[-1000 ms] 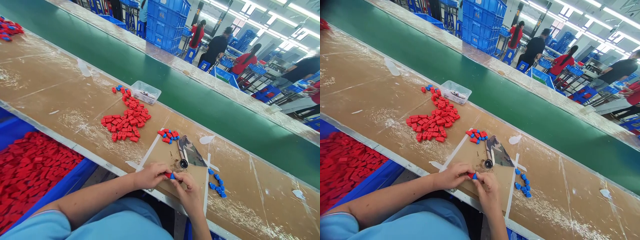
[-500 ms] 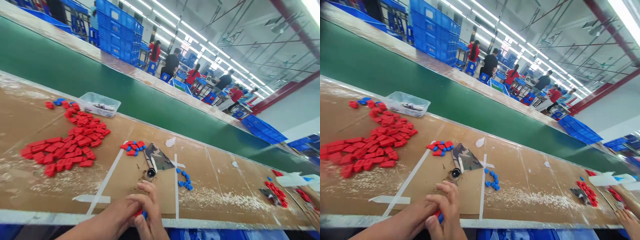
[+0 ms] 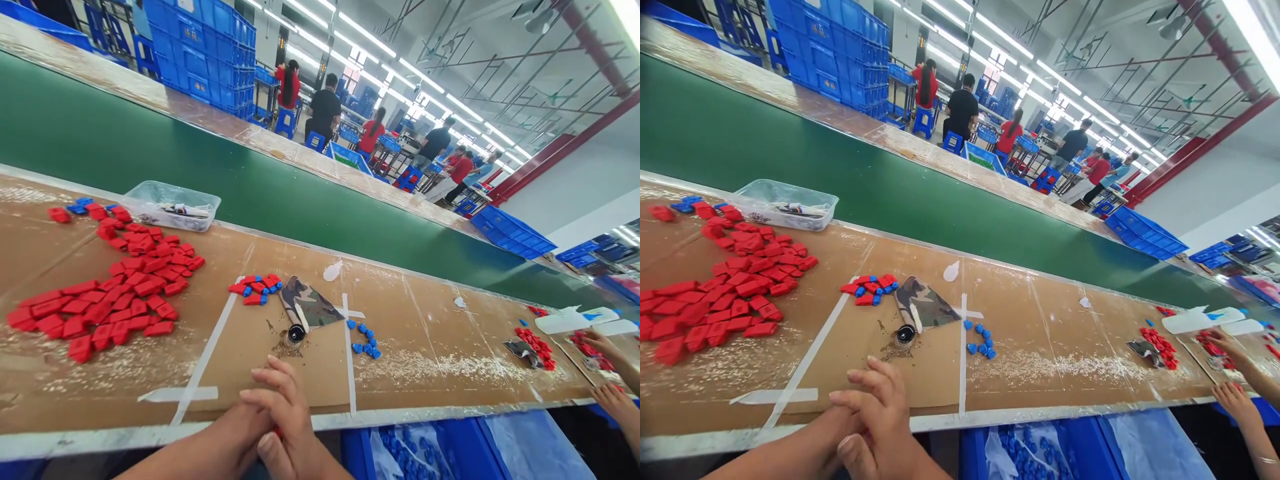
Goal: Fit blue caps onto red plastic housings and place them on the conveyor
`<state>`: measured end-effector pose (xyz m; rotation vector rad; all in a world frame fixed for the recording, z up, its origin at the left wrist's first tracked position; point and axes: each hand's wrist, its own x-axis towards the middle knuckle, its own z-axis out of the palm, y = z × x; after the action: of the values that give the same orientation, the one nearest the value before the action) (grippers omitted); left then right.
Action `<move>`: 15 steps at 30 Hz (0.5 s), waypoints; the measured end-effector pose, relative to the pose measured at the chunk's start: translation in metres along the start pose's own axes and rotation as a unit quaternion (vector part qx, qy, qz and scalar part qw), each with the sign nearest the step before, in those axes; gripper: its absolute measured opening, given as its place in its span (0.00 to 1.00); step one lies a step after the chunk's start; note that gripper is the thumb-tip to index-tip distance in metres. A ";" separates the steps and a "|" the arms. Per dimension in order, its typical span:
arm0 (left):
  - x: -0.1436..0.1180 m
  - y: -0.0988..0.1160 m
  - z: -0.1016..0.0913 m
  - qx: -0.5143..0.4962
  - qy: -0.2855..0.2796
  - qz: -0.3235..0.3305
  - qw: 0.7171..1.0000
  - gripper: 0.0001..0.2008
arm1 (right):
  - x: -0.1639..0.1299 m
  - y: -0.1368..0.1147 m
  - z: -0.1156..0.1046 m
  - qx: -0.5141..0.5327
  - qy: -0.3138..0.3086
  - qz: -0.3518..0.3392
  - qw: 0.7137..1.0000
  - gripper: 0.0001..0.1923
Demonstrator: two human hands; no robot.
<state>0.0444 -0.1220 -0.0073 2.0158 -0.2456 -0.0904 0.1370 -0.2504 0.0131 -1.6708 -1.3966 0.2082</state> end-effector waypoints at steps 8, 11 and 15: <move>0.016 -0.022 -0.050 0.155 0.149 -0.156 0.964 0.15 | 0.001 0.056 -0.058 -0.198 0.145 0.139 0.959 0.15; 0.024 -0.031 -0.072 0.235 0.206 -0.241 0.919 0.14 | -0.012 0.092 -0.080 -0.342 0.170 0.203 0.902 0.15; 0.035 -0.034 -0.087 0.214 0.238 -0.301 0.898 0.09 | -0.032 0.121 -0.093 -0.383 0.142 0.232 0.883 0.16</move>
<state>0.0984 -0.0385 0.0020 2.4084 0.7378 0.0802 0.2684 -0.3190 -0.0342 -2.5578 -0.8652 -0.3695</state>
